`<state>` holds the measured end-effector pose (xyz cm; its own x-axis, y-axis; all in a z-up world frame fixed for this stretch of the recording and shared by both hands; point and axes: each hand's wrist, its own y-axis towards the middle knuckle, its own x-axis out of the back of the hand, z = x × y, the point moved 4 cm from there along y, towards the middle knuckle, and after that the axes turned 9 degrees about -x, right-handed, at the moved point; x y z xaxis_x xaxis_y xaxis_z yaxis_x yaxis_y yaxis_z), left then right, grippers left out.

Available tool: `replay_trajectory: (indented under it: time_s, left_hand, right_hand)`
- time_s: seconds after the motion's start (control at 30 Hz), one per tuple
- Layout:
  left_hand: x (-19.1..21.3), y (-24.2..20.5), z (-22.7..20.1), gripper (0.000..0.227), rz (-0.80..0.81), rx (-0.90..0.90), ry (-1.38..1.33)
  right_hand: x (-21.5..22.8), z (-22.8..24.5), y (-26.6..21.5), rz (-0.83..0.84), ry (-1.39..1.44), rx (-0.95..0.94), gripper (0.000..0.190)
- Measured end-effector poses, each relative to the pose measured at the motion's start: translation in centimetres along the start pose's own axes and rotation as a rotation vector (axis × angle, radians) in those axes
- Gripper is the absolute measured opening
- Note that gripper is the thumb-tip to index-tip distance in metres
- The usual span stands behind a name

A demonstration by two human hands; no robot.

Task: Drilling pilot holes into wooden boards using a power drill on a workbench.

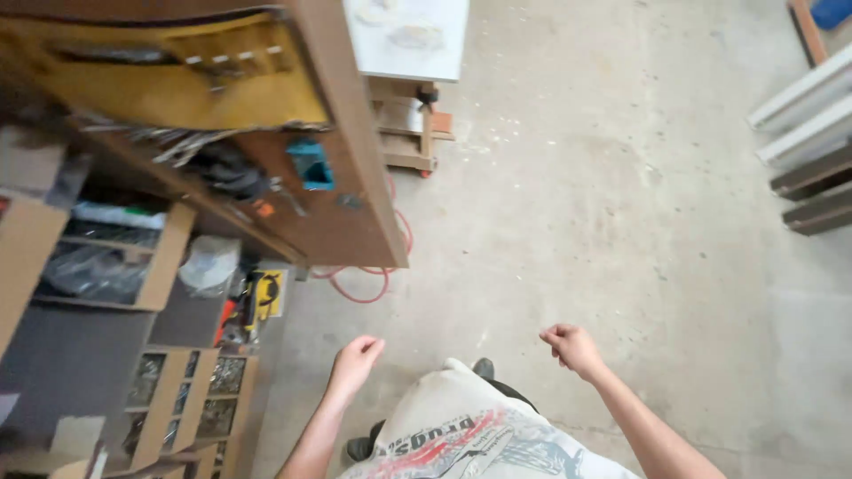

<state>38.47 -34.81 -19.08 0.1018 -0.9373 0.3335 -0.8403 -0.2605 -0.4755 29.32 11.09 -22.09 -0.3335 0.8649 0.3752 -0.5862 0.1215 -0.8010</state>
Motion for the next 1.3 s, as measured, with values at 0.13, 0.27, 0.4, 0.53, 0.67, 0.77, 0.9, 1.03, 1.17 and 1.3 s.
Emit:
replay_trajectory:
  time_s: [0.13,0.27,0.4,0.53,0.67,0.77,0.9,1.03,1.17,1.3]
  left_hand:
    - [-14.4,5.5,-11.5,0.036,0.269,-0.358,0.260]
    - [-26.2,4.9,-25.6,0.063,0.299,-1.217,0.403]
    - [-30.5,13.9,-30.5,0.080,0.243,-1.455,0.298]
    - [-33.1,27.2,-37.1,0.078,0.113,-1.380,0.217]
    - [-38.4,39.7,-41.4,0.073,0.447,-0.341,-0.386]
    - [-37.6,40.9,-46.7,0.079,0.545,-0.226,-0.570]
    - [-40.0,43.5,-56.4,0.089,0.686,-0.096,-0.825]
    - [-41.4,50.3,-63.6,0.088,0.895,-0.095,-0.957]
    - [-44.3,60.4,-68.2,0.042,0.785,-0.630,-0.435]
    - [-50.3,73.0,-70.5,0.077,0.322,-1.341,0.224]
  right_hand:
    - [2.0,2.4,5.3,0.015,0.312,0.089,0.032]
    - [0.5,16.4,-0.9,0.597,1.007,0.199,0.084]
    - [6.3,25.4,1.5,0.632,1.226,0.155,0.091]
    - [13.8,34.2,4.3,0.529,1.059,0.531,0.100]
    - [19.0,43.1,8.2,0.007,0.431,1.230,0.088]
    - [19.9,46.9,17.3,-0.469,-0.194,1.594,0.085]
    - [26.1,46.8,29.8,-0.750,-0.265,1.822,0.102]
    - [33.6,51.3,42.3,-0.664,-0.154,1.470,0.099]
    - [38.8,61.4,44.4,0.102,0.827,0.569,0.056]
    - [42.6,72.6,46.7,0.484,1.085,0.437,0.089]
